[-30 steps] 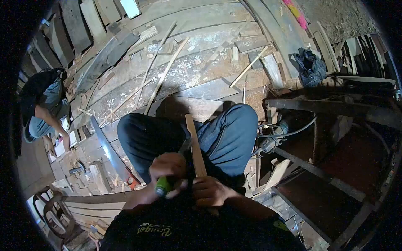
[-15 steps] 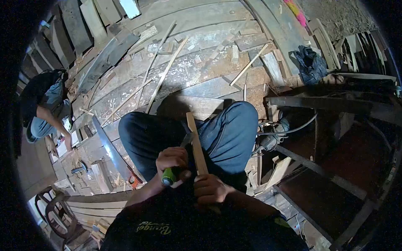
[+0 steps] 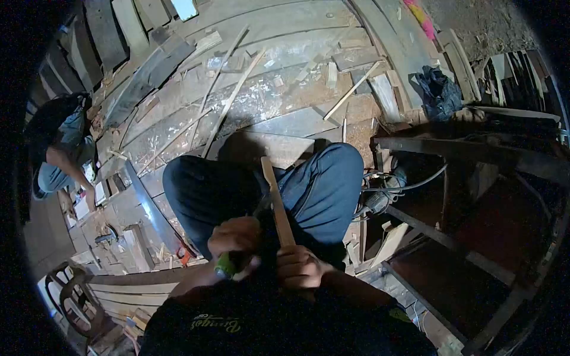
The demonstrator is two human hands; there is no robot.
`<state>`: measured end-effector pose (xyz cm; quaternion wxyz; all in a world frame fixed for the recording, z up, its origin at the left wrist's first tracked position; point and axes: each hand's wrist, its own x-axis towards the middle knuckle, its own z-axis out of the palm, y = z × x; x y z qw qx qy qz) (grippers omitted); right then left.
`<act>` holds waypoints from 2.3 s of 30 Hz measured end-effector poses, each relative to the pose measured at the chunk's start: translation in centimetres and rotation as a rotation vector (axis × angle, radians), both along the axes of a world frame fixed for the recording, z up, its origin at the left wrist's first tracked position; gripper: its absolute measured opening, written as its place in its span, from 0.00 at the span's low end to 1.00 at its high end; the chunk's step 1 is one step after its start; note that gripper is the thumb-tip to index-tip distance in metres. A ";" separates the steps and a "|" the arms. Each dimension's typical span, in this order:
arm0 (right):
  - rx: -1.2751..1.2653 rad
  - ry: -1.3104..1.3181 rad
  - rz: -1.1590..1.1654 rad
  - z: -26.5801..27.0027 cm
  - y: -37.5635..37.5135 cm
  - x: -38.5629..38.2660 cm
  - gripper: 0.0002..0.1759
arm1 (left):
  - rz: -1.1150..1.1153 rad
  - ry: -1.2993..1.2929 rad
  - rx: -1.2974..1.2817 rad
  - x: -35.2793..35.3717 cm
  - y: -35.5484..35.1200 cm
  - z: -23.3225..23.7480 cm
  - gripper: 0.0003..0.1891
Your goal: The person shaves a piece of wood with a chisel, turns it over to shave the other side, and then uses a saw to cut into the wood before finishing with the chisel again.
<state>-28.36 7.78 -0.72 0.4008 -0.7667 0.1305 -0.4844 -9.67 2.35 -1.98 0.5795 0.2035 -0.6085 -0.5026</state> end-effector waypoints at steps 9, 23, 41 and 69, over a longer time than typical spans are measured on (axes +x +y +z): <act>-0.003 -0.157 -0.047 0.0 -0.2 0.2 0.12 | 0.031 0.086 0.039 -0.3 0.6 2.0 0.12; -0.019 -0.288 -0.031 -1.4 0.1 0.9 0.15 | 0.074 -0.106 0.024 -1.1 0.7 -0.5 0.11; 0.045 -0.356 -0.362 -3.0 2.7 0.5 0.16 | 0.008 0.048 -0.059 -1.2 1.4 4.1 0.12; 0.033 -0.257 -0.263 -1.6 1.2 -0.4 0.16 | -0.019 0.011 -0.043 -1.4 1.2 3.5 0.11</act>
